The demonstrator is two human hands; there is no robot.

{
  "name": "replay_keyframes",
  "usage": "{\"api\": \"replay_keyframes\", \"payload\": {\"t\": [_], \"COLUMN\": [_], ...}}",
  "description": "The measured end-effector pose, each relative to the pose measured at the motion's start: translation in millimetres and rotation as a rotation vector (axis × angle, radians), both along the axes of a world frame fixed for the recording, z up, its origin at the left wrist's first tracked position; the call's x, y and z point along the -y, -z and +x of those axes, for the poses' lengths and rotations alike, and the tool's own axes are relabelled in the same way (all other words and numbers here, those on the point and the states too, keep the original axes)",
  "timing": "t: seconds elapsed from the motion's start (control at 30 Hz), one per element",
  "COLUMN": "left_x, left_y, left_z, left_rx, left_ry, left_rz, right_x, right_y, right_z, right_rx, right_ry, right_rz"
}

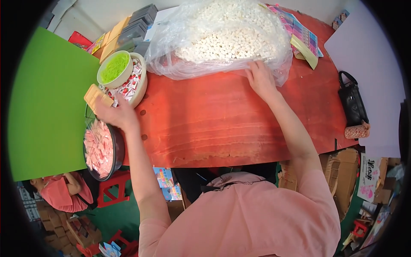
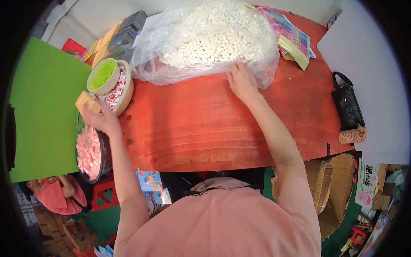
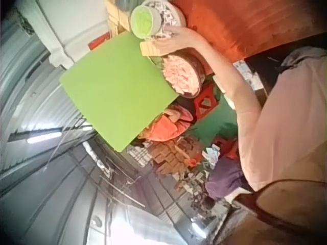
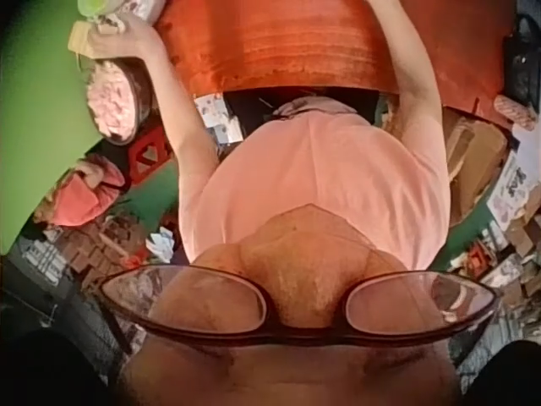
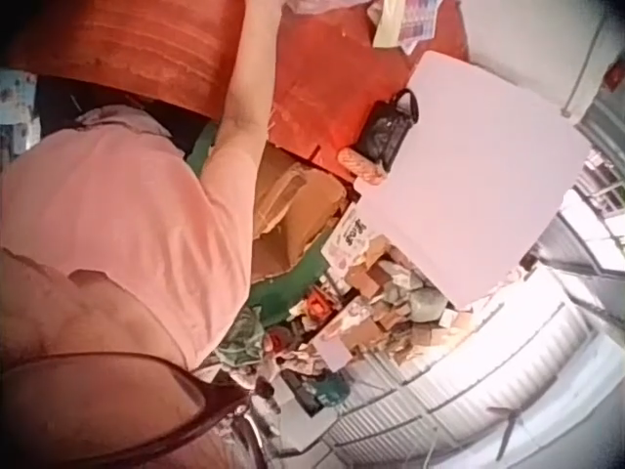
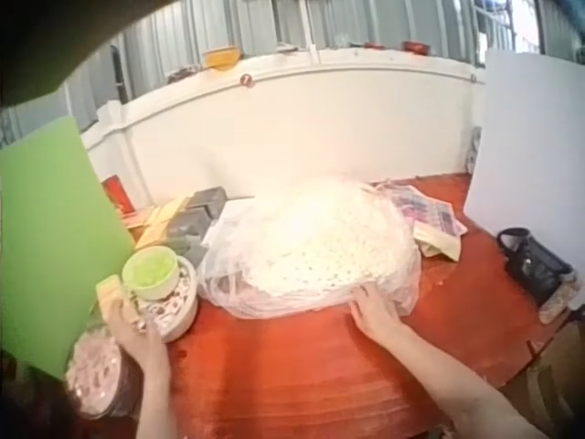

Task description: Assembling and packaging toy sets into boxes, including adding decorative grass and small foam pieces.

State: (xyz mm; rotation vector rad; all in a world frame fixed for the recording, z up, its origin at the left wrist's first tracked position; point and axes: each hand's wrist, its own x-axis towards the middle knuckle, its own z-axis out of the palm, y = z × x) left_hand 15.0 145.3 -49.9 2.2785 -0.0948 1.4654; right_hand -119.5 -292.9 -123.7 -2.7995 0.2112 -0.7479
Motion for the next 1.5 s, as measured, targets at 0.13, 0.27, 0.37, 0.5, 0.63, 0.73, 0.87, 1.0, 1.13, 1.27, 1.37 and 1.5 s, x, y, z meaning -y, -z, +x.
{"api": "replay_keyframes", "payload": {"t": [0.13,0.27,0.37,0.5,0.63,0.73,0.87,1.0,1.13,1.27,1.37,1.5], "left_x": [94.3,183.7,204.1,207.6,207.7,205.9,204.1,208.3,206.1,202.4,217.3,233.1], "left_y": [20.6,50.4,70.1,92.2,84.1,74.5,70.3,79.3,79.8,85.6,84.4,93.0], "left_z": [-20.6,-26.2,-12.2,-5.0,-14.7,-19.2,-38.5,-49.4,-51.4,-43.8,-29.3,-1.0], "left_rx": [-0.188,-0.558,-0.611,-0.534,-0.55,-0.605,-0.569,-0.56,-0.612,-0.639,-0.551,-0.445], "left_ry": [0.688,0.927,0.882,0.887,0.934,0.986,0.957,0.895,0.881,0.848,0.876,0.889], "left_rz": [0.211,0.219,0.417,0.522,0.4,0.28,0.286,0.273,0.213,0.272,0.26,0.24], "right_x": [-1.2,-5.9,-3.4,15.8,42.1,48.4,51.6,60.8,37.4,-8.1,22.6,54.9], "right_y": [0.4,10.7,7.1,-4.9,-22.1,-36.0,-51.1,-87.3,-108.5,-61.4,-18.6,-19.4], "right_z": [28.7,21.5,2.2,0.9,53.2,113.3,177.4,216.5,204.6,139.9,132.2,140.8], "right_rx": [0.051,-0.14,-0.071,-0.188,-0.092,0.143,0.169,-0.018,0.019,0.146,0.135,-0.024], "right_ry": [-0.014,-0.09,-0.116,-0.196,-0.136,-0.031,0.239,0.352,0.282,-0.237,-0.244,-0.056], "right_rz": [-0.061,-0.18,-0.21,0.035,0.225,0.059,-0.206,-0.055,0.036,-0.291,-0.254,-0.115]}}
